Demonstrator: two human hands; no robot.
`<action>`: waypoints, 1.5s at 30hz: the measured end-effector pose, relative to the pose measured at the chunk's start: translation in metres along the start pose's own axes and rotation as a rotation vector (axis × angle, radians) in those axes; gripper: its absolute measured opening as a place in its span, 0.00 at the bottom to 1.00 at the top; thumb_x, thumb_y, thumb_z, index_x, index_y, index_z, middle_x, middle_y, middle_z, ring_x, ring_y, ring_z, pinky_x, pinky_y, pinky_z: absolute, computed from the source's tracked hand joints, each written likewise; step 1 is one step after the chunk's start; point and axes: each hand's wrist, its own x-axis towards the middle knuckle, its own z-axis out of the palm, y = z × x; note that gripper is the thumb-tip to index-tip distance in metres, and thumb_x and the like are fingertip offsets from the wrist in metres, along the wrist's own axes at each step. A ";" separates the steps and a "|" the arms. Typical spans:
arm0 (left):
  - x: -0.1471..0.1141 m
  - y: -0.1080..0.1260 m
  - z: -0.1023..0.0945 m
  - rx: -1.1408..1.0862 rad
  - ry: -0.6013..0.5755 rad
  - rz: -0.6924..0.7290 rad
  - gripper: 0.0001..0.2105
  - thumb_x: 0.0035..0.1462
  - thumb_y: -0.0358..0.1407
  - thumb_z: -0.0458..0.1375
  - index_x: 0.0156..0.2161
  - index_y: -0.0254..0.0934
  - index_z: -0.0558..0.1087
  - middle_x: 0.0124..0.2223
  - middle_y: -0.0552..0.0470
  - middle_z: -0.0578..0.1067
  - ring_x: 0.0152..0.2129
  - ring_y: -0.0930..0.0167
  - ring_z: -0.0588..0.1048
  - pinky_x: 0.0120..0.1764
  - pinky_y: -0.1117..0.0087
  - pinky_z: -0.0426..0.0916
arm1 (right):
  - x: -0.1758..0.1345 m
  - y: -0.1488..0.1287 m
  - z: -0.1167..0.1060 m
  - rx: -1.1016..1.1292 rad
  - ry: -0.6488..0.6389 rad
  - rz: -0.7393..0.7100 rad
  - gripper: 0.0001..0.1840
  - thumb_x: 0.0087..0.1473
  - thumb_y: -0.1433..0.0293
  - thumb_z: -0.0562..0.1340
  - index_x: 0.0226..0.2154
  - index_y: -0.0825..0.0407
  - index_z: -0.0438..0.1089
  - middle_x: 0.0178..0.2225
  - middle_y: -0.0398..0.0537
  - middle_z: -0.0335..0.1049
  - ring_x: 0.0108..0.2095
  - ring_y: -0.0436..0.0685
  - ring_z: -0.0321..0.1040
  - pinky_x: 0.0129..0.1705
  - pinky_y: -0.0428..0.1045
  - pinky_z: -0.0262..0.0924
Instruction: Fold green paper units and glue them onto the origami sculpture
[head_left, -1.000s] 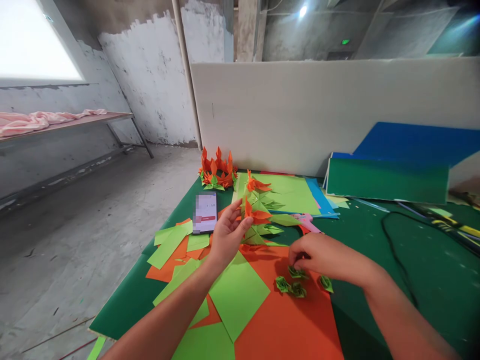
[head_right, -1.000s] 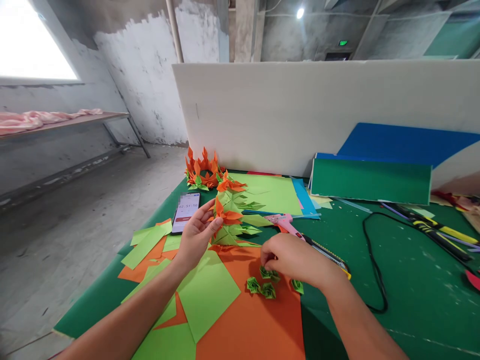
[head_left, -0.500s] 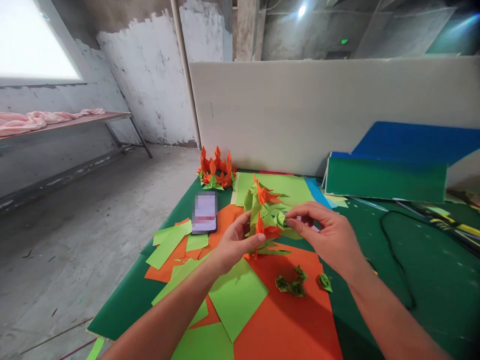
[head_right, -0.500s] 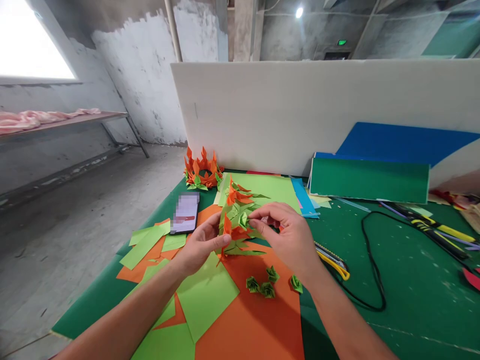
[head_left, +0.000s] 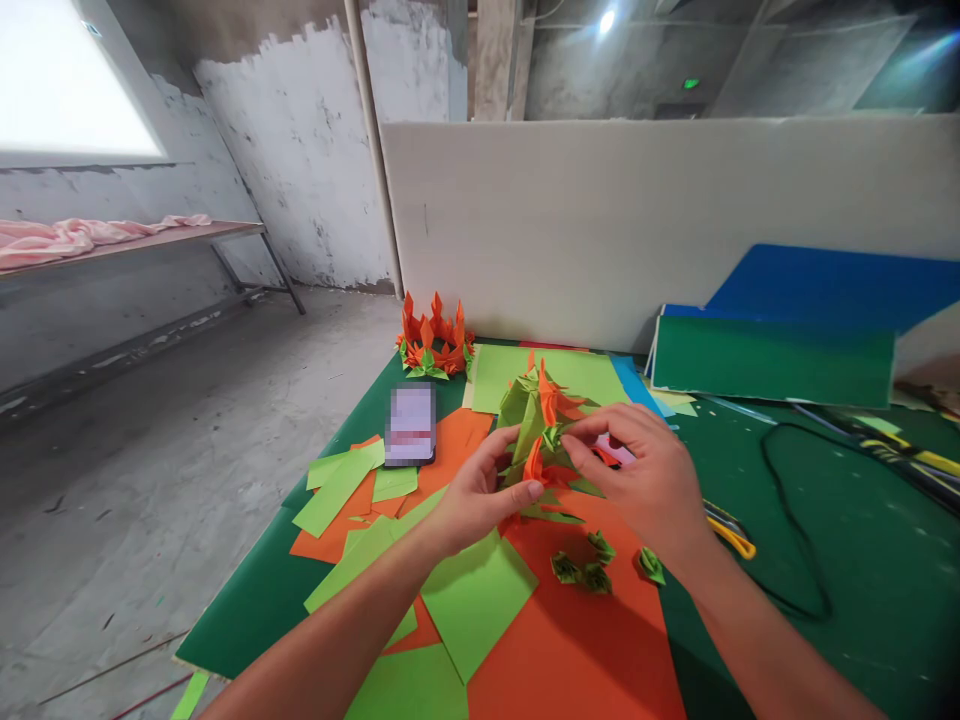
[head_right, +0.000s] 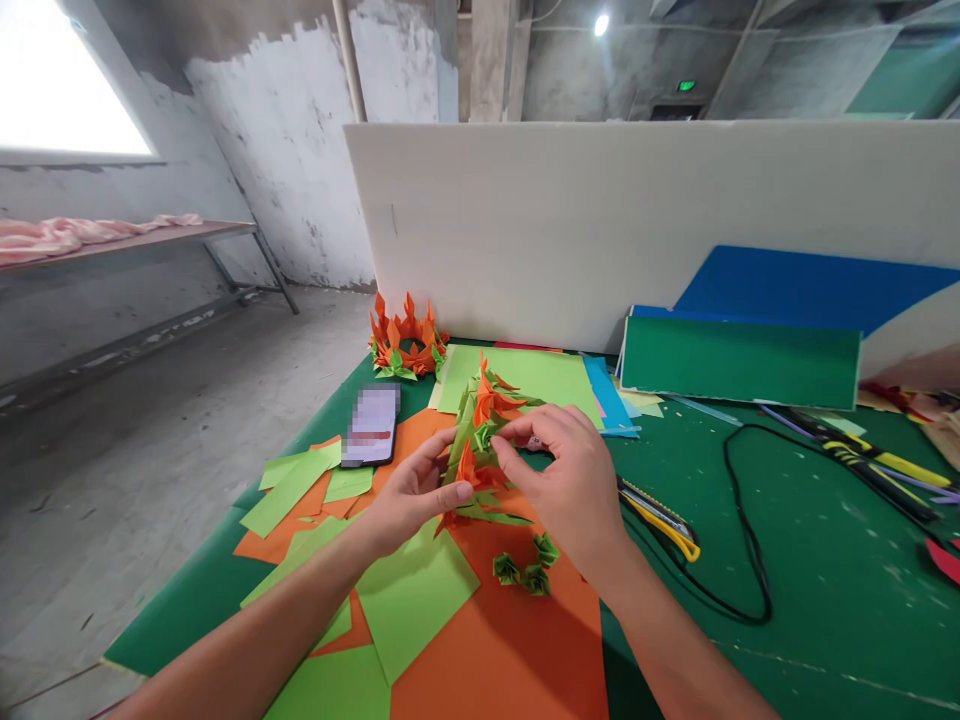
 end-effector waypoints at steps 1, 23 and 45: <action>0.000 0.000 0.000 -0.004 0.001 -0.003 0.24 0.50 0.33 0.65 0.54 0.44 0.69 0.49 0.48 0.75 0.46 0.66 0.73 0.46 0.67 0.70 | 0.000 0.000 0.001 -0.013 0.000 -0.007 0.05 0.53 0.67 0.62 0.26 0.48 0.70 0.27 0.43 0.70 0.32 0.56 0.64 0.36 0.51 0.57; 0.006 -0.003 0.001 0.064 0.344 0.024 0.13 0.44 0.42 0.68 0.33 0.36 0.76 0.32 0.55 0.75 0.28 0.76 0.70 0.34 0.74 0.65 | -0.008 -0.003 0.015 -0.135 -0.065 -0.071 0.07 0.52 0.69 0.61 0.24 0.50 0.65 0.25 0.43 0.68 0.31 0.56 0.62 0.35 0.51 0.53; 0.006 -0.002 0.000 0.140 0.382 0.004 0.15 0.42 0.42 0.68 0.30 0.33 0.73 0.28 0.56 0.70 0.24 0.78 0.66 0.29 0.76 0.62 | -0.010 -0.001 0.021 -0.140 -0.040 -0.095 0.08 0.50 0.70 0.62 0.23 0.50 0.63 0.23 0.43 0.65 0.29 0.55 0.60 0.32 0.50 0.51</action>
